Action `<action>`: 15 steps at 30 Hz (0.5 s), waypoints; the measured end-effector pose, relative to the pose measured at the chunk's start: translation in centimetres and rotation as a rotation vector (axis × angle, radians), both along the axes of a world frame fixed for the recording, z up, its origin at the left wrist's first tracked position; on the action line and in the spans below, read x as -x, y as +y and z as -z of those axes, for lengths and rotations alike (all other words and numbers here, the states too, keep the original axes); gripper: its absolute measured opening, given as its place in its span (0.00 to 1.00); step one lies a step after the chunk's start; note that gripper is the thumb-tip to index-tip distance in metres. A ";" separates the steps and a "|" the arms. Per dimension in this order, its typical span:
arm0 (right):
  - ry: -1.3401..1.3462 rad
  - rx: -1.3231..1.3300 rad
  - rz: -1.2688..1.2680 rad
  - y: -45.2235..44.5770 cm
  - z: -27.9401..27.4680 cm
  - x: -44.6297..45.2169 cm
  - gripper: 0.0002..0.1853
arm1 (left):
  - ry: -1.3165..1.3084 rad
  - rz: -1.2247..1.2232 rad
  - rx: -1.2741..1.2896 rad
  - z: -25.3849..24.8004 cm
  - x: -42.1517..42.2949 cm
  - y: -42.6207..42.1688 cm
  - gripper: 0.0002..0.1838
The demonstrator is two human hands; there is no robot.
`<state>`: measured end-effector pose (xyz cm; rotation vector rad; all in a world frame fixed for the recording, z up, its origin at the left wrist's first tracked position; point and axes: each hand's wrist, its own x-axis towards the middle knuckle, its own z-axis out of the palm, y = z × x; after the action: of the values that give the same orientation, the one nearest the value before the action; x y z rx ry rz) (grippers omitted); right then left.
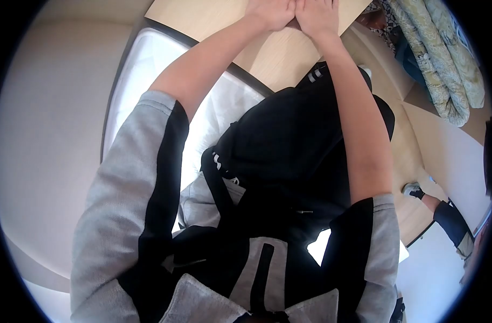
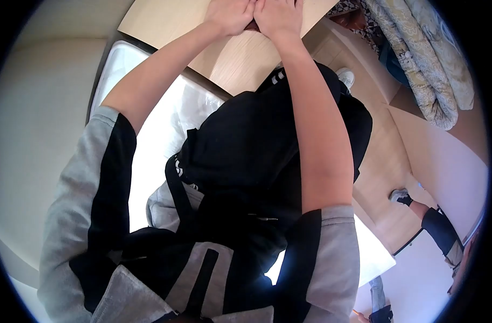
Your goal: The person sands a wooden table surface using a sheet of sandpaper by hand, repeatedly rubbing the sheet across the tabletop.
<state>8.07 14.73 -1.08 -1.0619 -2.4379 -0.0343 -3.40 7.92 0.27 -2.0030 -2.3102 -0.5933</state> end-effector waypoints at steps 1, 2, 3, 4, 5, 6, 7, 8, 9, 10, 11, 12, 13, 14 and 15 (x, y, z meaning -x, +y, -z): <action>-0.002 0.001 0.002 0.1 0.1 0.0 0.29 | 0.013 -0.002 0.009 0.0 0.0 0.0 0.30; -0.006 0.010 -0.005 0.0 0.1 -0.1 0.29 | 0.023 0.000 0.009 0.1 0.1 0.0 0.30; -0.010 0.019 -0.011 -0.1 0.2 -0.3 0.29 | 0.033 0.001 0.010 0.1 0.0 -0.2 0.30; -0.014 0.027 -0.016 -0.3 0.2 -0.6 0.30 | 0.043 0.004 0.010 0.1 -0.1 -0.3 0.30; -0.028 0.068 -0.049 -0.6 0.3 -1.2 0.30 | 0.033 0.006 0.020 0.0 -0.2 -0.5 0.30; -0.042 0.108 -0.080 -1.4 -0.1 -2.0 0.30 | 0.023 0.008 0.029 -0.1 -0.3 -0.7 0.30; -0.056 0.145 -0.111 -2.0 -0.5 -2.8 0.30 | 0.015 0.011 0.035 -0.1 -0.3 -0.9 0.30; -0.071 0.105 -0.150 -2.5 -0.6 -3.6 0.30 | 0.014 0.009 0.022 -0.1 -0.4 -1.2 0.30; -0.087 0.065 -0.189 -3.0 -0.7 -4.5 0.29 | 0.013 0.008 0.010 0.0 -0.5 -1.6 0.30; -0.103 0.026 -0.228 -3.6 -1.3 -5.3 0.29 | 0.012 0.005 -0.001 0.1 -0.7 -2.1 0.30; -0.161 0.073 -0.247 -4.1 -1.9 -6.1 0.29 | 0.022 0.007 -0.003 0.2 -0.9 -2.7 0.30; -0.219 0.118 -0.265 -4.8 -2.9 -6.8 0.29 | 0.033 0.008 -0.005 0.2 -1.2 -3.4 0.30; -0.276 0.164 -0.283 -5.5 -3.8 -7.5 0.29 | 0.045 0.009 -0.007 -0.1 -1.5 -4.1 0.30; -0.223 0.124 -0.318 -6.3 -4.3 -8.1 0.26 | 0.024 0.012 0.032 -0.4 -1.7 -4.9 0.31; -0.202 0.237 -0.352 -7.2 -6.0 -8.6 0.24 | 0.035 0.015 0.003 -0.3 -1.9 -5.7 0.31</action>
<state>16.63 7.50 4.89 -0.7344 -2.8345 0.2811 -1.45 2.24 0.57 -2.0172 -2.2795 -0.5515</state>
